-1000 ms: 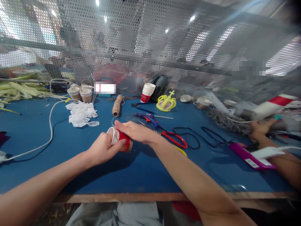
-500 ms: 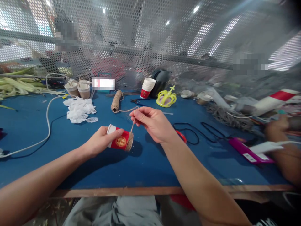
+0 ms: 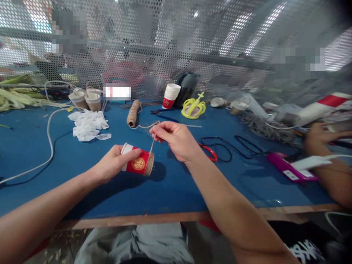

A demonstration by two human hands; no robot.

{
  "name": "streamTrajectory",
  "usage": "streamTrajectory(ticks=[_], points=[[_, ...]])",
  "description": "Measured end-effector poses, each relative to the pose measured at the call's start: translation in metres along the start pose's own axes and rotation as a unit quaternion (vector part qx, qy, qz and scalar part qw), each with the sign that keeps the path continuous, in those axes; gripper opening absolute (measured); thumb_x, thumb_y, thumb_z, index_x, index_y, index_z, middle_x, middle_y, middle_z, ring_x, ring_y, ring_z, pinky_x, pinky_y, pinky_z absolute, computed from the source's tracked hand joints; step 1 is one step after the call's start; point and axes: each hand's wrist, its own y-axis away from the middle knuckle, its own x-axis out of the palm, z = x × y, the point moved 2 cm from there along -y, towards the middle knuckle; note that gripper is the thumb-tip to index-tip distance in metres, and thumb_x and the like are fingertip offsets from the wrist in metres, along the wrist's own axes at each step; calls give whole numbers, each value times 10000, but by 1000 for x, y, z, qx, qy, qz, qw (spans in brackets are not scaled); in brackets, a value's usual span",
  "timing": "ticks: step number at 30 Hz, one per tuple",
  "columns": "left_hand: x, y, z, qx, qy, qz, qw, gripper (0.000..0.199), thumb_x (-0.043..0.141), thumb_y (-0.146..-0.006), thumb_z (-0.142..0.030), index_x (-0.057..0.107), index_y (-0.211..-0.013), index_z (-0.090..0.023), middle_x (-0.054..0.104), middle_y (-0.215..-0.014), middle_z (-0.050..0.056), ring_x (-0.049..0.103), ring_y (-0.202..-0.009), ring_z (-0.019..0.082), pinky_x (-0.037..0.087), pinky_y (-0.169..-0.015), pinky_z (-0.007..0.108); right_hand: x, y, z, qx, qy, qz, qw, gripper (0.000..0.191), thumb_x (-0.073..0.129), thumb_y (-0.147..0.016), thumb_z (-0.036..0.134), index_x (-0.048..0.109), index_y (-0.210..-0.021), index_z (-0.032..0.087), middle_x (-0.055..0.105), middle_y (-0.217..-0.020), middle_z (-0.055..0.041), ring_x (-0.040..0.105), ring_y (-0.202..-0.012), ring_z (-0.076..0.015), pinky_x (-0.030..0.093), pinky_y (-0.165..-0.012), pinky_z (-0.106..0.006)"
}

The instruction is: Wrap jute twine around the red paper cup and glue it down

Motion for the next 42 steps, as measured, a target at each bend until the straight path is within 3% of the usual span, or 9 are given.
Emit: streamTrajectory(ticks=[7,22,32,42], points=[[-1,-3,0,-35,6,-49,998,348,657,-622,-451,514,-569,-138,504,-470,-49,393,-408,55,262,-426,181,1,4,6,-27,-13,-10,999,159,663,-700,312,634,-667,160,596,-611,11,503,-559,-77,404,-555,-237],[5,7,-4,37,-51,3,998,335,602,-689,-443,524,-560,-144,459,-482,-53,347,-440,54,257,-434,182,4,1,0,10,21,-5,1000,126,642,-718,252,629,-662,140,586,-574,21,491,-520,-65,414,-555,-235],[7,13,-9,81,-36,-9,996,299,623,-664,-409,556,-561,-137,496,-500,-30,374,-453,64,318,-438,186,6,1,-4,31,22,0,999,150,655,-696,290,618,-657,150,594,-599,16,497,-524,-72,432,-577,-249],[5,11,-8,80,-43,-14,996,306,605,-684,-400,528,-544,-139,462,-479,-41,349,-440,56,310,-425,180,4,3,2,12,18,-15,1000,135,638,-719,259,616,-644,148,581,-579,24,485,-512,-64,417,-561,-239]])
